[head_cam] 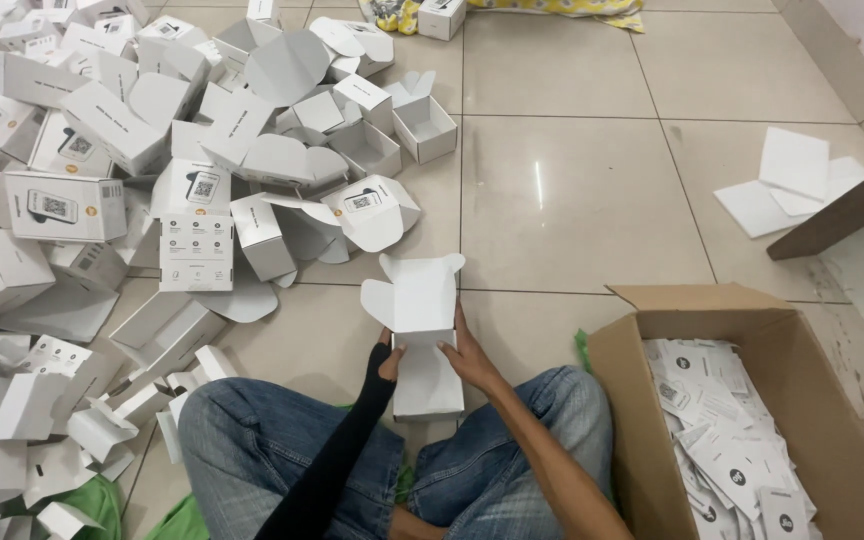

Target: Assembling small white product boxes and placing instruction leaflets inside them while sitting on the floor.

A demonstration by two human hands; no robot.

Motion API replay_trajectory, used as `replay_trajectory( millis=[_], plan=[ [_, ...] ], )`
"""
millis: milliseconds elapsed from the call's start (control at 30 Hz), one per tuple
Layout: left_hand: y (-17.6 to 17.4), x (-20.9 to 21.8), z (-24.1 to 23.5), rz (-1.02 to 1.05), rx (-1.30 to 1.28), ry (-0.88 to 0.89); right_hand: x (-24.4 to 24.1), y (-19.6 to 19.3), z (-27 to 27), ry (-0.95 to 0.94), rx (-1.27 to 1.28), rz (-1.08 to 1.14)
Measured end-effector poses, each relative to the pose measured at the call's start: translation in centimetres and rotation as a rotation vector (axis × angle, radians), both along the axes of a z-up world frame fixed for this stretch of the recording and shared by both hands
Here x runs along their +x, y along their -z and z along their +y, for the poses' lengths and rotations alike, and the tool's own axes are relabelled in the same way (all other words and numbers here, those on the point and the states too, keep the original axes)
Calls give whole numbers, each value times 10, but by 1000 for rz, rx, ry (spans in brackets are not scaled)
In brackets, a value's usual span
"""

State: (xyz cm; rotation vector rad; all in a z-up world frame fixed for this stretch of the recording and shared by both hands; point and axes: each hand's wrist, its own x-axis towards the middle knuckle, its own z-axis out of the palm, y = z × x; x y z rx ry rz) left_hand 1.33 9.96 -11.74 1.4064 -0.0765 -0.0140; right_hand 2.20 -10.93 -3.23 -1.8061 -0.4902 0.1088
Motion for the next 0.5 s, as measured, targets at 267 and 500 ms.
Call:
replay_trajectory(
  millis=[267,500],
  plan=[
    [-167,-31,-43,-278,529,-438,-51,-114,-109,115,-114,213],
    [-217,-33,-210,-466,286,114,-155,-153,-317,644,-46,116]
  ],
)
